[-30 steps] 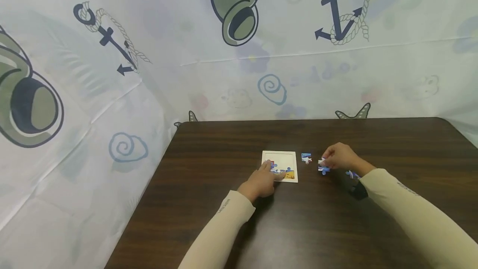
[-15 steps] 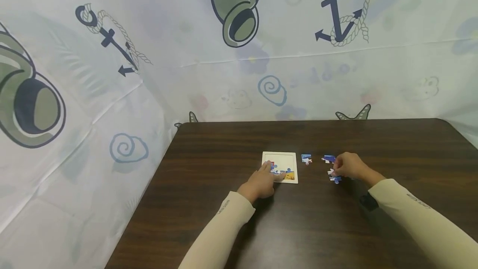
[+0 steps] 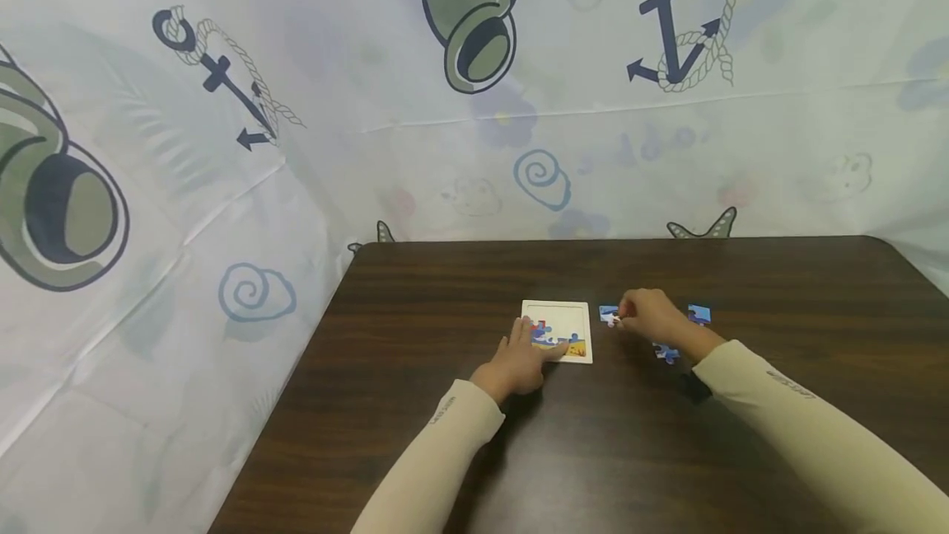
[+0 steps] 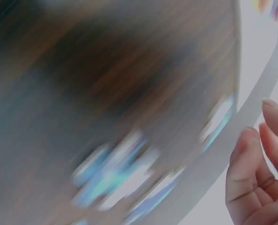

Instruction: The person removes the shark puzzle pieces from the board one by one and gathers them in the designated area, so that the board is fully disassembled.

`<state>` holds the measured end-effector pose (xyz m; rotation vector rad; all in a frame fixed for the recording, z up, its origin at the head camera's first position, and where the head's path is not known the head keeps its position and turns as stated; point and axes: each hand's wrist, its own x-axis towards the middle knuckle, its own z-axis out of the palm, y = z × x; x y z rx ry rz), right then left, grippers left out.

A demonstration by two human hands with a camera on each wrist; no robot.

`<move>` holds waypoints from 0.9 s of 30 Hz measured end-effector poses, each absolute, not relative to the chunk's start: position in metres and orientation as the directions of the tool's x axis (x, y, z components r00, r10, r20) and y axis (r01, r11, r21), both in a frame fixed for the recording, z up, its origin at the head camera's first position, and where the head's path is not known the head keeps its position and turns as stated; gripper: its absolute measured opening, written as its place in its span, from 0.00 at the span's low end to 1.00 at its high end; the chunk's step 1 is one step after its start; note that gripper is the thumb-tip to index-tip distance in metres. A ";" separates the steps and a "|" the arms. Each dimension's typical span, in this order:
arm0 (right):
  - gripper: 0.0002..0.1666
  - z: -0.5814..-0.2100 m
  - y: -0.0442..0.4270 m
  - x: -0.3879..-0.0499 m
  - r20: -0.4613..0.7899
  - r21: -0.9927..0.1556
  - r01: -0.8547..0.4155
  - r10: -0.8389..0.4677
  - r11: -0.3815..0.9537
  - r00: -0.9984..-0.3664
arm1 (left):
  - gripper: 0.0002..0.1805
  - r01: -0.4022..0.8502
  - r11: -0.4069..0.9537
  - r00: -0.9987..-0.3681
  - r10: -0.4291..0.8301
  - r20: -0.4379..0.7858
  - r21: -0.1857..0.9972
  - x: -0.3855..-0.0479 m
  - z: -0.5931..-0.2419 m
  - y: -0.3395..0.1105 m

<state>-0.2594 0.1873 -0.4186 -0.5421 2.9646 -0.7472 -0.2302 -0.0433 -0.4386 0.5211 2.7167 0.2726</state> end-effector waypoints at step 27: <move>0.15 -0.435 0.071 -0.294 -0.122 -0.489 -0.239 -0.337 0.839 -0.933 | 0.36 0.310 0.928 -0.856 0.367 -0.364 0.206 -0.224 -0.438 -0.045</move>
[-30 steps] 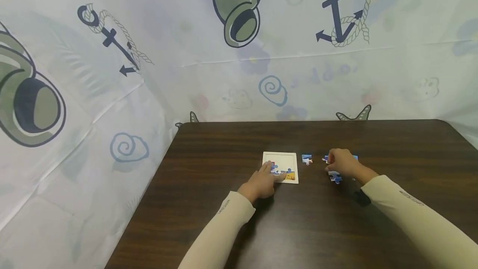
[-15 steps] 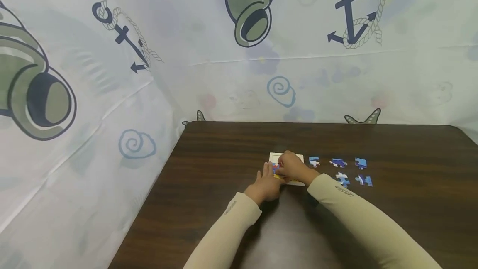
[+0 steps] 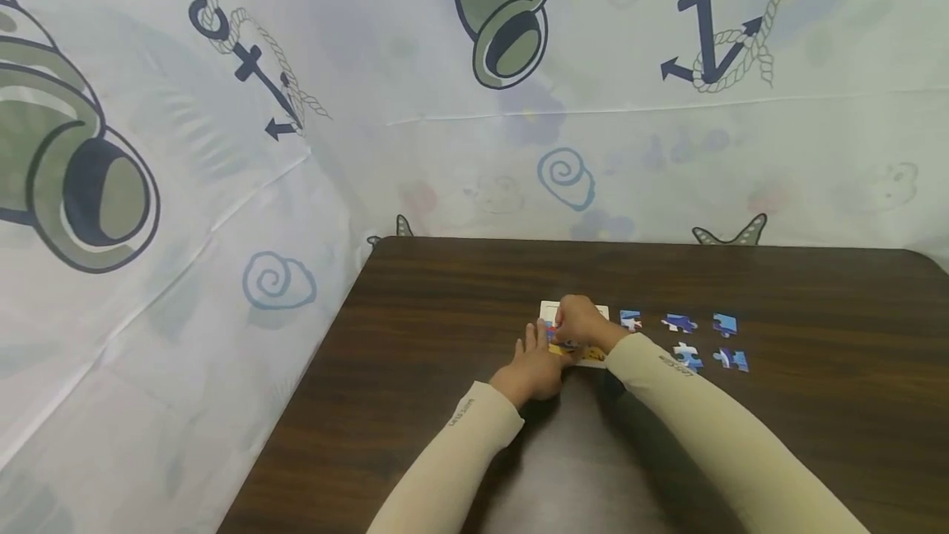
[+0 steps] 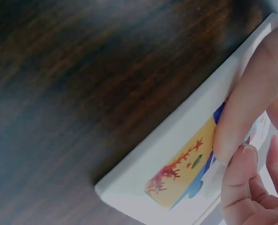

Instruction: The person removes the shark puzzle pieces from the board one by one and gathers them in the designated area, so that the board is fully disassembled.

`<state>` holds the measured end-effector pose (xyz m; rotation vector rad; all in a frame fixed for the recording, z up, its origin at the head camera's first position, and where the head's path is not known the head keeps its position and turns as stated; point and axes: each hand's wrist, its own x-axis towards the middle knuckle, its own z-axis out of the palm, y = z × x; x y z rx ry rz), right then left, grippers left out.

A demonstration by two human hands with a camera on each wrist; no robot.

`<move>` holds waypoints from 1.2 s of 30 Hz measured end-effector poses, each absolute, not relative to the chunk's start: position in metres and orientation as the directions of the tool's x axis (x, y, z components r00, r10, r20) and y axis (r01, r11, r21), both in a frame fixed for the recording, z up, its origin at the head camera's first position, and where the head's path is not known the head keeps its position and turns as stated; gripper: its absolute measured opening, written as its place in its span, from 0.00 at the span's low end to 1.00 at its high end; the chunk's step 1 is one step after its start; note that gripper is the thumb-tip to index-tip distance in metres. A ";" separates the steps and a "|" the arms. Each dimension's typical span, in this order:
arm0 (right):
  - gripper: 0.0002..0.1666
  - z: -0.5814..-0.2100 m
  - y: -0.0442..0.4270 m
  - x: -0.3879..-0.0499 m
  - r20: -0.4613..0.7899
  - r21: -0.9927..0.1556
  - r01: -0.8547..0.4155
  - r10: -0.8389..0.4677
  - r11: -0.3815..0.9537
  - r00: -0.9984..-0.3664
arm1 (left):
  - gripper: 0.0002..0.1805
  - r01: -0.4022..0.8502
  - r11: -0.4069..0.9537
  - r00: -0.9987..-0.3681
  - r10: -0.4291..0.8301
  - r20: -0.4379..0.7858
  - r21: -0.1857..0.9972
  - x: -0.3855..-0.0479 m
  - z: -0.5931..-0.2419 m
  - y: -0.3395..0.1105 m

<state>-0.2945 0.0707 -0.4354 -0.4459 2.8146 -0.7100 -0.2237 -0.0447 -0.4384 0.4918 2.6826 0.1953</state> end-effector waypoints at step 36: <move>0.09 -0.420 0.169 -0.272 -0.069 -0.720 -0.155 -0.292 0.676 -0.954 | 0.40 0.213 0.938 -0.866 0.311 -0.391 0.275 -0.226 -0.438 -0.041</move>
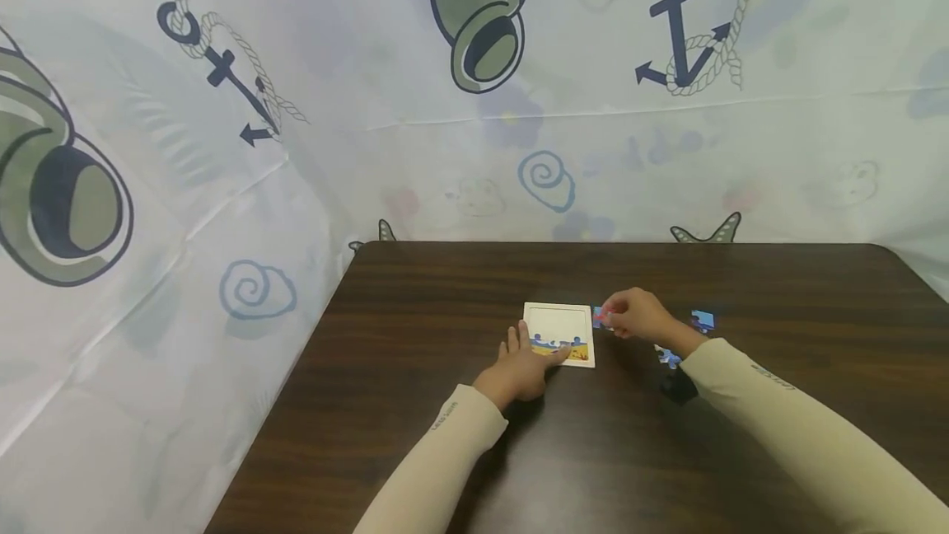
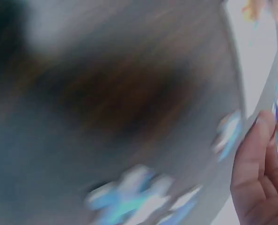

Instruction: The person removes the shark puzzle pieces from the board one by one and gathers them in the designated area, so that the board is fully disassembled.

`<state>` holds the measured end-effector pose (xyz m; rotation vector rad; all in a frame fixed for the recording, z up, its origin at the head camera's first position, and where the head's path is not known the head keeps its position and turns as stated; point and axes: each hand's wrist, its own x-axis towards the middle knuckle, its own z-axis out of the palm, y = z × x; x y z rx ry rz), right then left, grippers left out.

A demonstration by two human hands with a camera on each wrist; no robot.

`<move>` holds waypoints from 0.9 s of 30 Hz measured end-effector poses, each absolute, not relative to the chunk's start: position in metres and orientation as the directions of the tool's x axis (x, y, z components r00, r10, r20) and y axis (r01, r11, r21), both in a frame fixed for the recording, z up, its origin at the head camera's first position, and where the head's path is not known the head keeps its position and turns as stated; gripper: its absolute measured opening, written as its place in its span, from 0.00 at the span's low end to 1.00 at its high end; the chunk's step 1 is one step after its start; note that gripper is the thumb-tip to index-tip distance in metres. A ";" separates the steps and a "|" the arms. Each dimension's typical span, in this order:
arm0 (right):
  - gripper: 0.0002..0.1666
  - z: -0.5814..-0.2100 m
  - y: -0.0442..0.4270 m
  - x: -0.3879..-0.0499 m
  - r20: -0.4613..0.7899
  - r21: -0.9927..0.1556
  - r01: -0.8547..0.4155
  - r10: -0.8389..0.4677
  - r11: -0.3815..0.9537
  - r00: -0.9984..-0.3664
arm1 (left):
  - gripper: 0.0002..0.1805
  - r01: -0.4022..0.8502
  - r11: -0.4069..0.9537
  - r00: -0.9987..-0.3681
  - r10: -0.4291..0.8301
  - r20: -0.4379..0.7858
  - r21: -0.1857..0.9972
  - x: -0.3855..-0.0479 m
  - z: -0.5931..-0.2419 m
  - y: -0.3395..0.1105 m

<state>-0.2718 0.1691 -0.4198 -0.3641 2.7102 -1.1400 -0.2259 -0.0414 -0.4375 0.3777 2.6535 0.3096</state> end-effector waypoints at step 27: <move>0.11 -0.447 0.184 -0.246 0.024 -0.562 -0.187 -0.210 0.806 -0.977 | 0.39 0.203 0.927 -0.871 0.318 -0.375 0.314 -0.223 -0.437 -0.043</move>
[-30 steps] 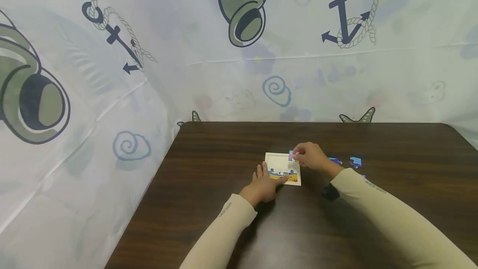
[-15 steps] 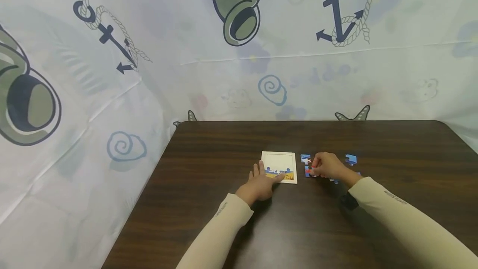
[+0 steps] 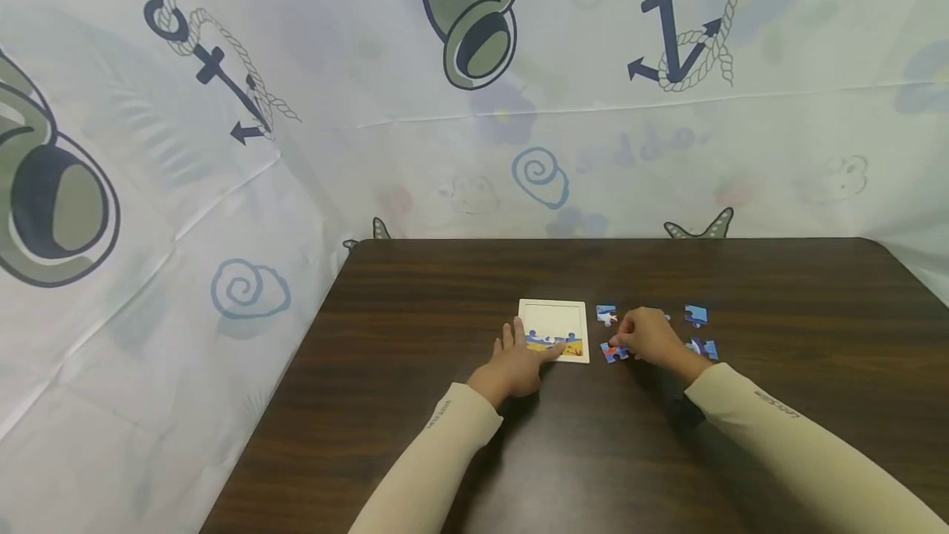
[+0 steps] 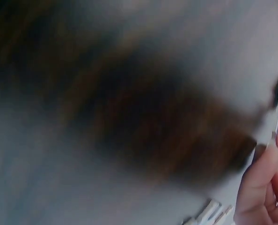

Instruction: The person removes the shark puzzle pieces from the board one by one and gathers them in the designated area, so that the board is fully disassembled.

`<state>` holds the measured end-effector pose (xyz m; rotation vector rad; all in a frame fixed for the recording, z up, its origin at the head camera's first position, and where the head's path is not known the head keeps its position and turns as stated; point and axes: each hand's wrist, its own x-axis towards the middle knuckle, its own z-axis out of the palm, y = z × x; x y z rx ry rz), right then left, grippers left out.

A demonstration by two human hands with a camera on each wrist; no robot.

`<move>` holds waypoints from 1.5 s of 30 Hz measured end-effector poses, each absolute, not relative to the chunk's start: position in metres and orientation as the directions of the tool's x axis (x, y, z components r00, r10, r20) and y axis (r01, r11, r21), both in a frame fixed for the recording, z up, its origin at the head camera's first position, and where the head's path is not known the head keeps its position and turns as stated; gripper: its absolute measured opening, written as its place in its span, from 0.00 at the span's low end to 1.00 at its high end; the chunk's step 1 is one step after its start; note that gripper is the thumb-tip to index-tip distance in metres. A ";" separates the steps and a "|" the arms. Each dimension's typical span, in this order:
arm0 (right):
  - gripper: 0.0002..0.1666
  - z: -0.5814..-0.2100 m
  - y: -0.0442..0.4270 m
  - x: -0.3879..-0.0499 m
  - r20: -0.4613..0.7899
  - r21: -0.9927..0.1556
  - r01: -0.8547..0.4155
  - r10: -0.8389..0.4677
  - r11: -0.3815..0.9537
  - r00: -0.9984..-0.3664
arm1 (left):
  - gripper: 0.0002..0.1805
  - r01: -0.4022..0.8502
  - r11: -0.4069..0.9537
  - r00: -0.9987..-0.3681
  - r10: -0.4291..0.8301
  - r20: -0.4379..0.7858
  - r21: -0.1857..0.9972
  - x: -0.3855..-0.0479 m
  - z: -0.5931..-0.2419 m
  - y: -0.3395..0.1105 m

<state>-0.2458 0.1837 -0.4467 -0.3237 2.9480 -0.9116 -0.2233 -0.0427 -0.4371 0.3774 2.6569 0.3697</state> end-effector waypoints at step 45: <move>0.23 -0.449 0.129 -0.248 0.117 -0.313 -0.437 -0.422 0.843 -0.899 | 0.39 0.406 0.894 -0.857 0.445 -0.260 0.193 -0.227 -0.445 -0.056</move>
